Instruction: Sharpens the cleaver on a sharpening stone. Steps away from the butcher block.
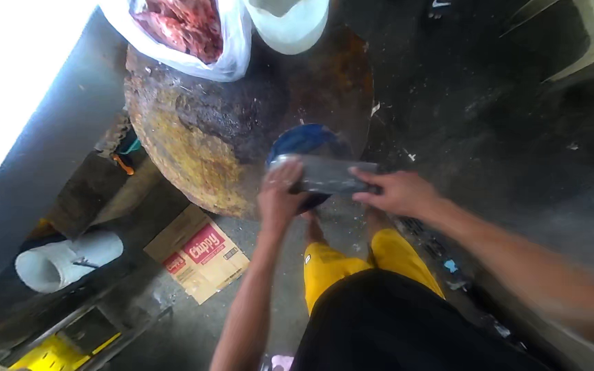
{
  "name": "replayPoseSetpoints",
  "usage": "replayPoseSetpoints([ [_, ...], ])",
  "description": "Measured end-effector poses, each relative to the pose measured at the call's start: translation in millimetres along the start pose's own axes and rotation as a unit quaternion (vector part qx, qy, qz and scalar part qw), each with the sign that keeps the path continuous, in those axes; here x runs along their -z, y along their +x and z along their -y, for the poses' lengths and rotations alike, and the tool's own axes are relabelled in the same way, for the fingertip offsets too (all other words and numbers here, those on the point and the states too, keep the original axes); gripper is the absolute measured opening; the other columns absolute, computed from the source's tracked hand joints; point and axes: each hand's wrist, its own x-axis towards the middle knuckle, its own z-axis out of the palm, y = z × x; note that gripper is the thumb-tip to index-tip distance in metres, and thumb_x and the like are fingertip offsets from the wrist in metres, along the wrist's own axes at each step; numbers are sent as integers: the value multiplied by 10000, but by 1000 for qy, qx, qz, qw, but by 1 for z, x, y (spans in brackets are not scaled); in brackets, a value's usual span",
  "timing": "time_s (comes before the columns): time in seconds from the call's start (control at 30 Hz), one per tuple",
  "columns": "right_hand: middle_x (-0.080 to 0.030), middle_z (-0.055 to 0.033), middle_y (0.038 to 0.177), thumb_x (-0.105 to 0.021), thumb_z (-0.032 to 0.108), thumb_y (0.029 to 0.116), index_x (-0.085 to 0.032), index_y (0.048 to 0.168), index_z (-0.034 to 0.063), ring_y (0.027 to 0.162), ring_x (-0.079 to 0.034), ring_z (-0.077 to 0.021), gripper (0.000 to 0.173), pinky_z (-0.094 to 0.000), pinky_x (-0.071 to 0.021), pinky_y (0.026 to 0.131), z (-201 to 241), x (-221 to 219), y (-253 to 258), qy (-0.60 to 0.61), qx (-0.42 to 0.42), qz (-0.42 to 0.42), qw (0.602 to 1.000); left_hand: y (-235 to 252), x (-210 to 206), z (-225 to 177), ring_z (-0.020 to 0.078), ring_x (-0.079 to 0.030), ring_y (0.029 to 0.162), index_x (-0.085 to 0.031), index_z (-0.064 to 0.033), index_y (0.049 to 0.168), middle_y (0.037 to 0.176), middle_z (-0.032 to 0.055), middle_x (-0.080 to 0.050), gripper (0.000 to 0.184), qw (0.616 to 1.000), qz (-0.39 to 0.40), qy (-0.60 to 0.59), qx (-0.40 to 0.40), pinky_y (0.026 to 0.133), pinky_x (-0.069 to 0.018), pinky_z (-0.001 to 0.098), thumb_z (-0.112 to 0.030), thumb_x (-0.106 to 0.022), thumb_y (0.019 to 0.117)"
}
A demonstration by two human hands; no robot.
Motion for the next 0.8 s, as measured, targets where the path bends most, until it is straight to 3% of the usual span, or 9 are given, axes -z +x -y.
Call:
replayPoseSetpoints([
  [0.1,-756,-96,952,-450,739,967,-329,1537,595,854,-713,-340,599,-608,-546,739,24,-13,18,10,55,17,998,-19,21,17,233,-538,1395,-719,-113,1291,1422,45,-641,609,998,-39,-14,38,1217,-354,488,-186,-904,715],
  [0.17,-754,-113,942,-470,734,963,-332,1533,598,835,-714,-359,602,-628,-549,717,-9,-2,-4,13,30,3,999,-6,4,-22,265,-542,1387,-728,-98,1270,1407,75,-650,601,998,-45,-39,27,1216,-348,504,-161,-914,702],
  [0.27,-759,-154,964,-502,761,931,-357,1525,595,845,-715,-404,634,-666,-537,701,-64,21,-38,6,-38,-31,999,21,-31,-73,218,-508,1420,-707,-130,1314,1443,21,-628,638,996,-37,-67,-42,1236,-326,466,-167,-915,713],
  [0.4,-759,-152,980,-508,744,940,-359,1531,581,878,-714,-409,630,-677,-536,743,-11,5,-1,26,6,4,1000,4,1,-14,169,-506,1417,-694,-213,1343,1464,-45,-607,614,1000,-7,5,0,1213,-380,449,-275,-886,763],
  [0.47,-760,-120,990,-472,735,957,-323,1537,597,873,-714,-379,614,-648,-540,746,31,-16,31,31,72,36,996,-27,30,28,211,-499,1426,-688,-164,1341,1469,4,-604,620,998,-8,17,59,1218,-370,485,-260,-885,761],
  [0.53,-748,-108,975,-465,711,975,-302,1549,589,862,-705,-361,608,-623,-535,747,37,-26,35,41,111,46,992,-40,34,28,268,-511,1418,-698,-80,1310,1448,88,-616,629,995,-34,0,90,1226,-338,509,-184,-897,723],
  [0.63,-757,-117,950,-457,737,964,-304,1545,595,827,-713,-379,617,-646,-541,704,-19,-11,0,28,64,5,998,-20,-3,-30,331,-520,1400,-699,-35,1287,1437,157,-611,614,997,-61,-26,34,1210,-357,523,-172,-901,724],
  [0.73,-757,-184,937,-492,724,961,-378,1550,525,785,-711,-448,632,-681,-530,652,-89,7,-47,-16,10,-88,996,13,-60,-86,250,-565,1366,-733,-118,1274,1402,68,-655,595,991,-112,-45,-54,1207,-370,464,-198,-904,709],
  [0.8,-744,-233,924,-500,739,948,-397,1552,495,788,-699,-497,660,-690,-511,647,-100,12,-48,-41,-3,-115,992,25,-73,-90,201,-563,1370,-734,-143,1284,1403,18,-657,590,987,-128,-53,-85,1208,-364,424,-244,-902,728],
])
